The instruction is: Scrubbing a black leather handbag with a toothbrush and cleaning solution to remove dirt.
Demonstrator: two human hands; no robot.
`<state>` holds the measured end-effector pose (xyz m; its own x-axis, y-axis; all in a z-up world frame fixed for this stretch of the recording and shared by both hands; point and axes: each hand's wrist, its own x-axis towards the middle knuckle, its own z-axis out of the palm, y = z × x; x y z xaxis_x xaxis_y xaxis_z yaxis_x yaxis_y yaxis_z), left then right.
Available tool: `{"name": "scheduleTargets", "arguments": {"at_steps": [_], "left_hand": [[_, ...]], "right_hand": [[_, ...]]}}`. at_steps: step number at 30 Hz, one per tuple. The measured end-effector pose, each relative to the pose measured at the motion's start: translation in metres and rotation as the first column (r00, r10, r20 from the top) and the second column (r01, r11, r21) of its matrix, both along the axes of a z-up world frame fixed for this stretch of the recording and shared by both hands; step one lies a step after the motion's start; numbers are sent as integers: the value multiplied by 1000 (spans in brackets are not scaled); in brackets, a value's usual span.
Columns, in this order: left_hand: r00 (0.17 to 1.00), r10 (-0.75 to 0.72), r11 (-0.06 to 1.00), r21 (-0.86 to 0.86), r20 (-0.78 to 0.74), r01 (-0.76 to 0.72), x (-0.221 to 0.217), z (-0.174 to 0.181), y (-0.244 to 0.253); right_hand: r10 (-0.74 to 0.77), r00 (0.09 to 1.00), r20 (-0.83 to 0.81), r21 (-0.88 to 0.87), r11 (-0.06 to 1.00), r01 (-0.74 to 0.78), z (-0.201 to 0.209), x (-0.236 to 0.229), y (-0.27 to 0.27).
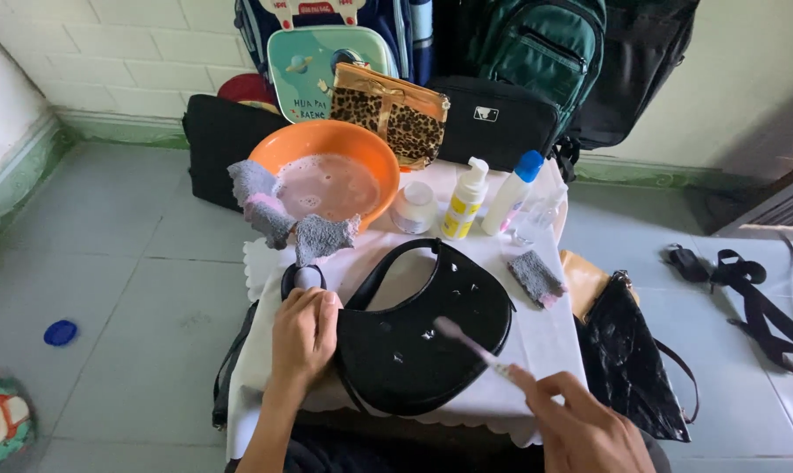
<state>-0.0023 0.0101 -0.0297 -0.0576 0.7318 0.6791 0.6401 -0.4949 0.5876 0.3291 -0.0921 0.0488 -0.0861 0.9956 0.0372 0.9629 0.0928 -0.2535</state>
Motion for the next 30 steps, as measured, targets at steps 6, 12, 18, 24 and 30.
{"name": "scheduleTargets", "arguments": {"at_steps": [6, 12, 18, 24, 30], "left_hand": [[1000, 7, 999, -44, 14, -6, 0, 0, -1], [1000, 16, 999, -45, 13, -15, 1, 2, -2], [999, 39, 999, -28, 5, -39, 1, -2, -2], [1000, 14, 999, -31, 18, -13, -1, -2, 0], [998, 52, 998, -46, 24, -51, 2, -4, 0]], "right_hand": [[99, 978, 185, 47, 993, -110, 8, 8, 3], [203, 944, 261, -141, 975, -171, 23, 42, 36], [190, 958, 215, 111, 970, -218, 48, 17, 108], [253, 910, 329, 31, 960, -278, 20, 21, 147], [286, 926, 246, -32, 957, -287, 26, 29, 137]]}}
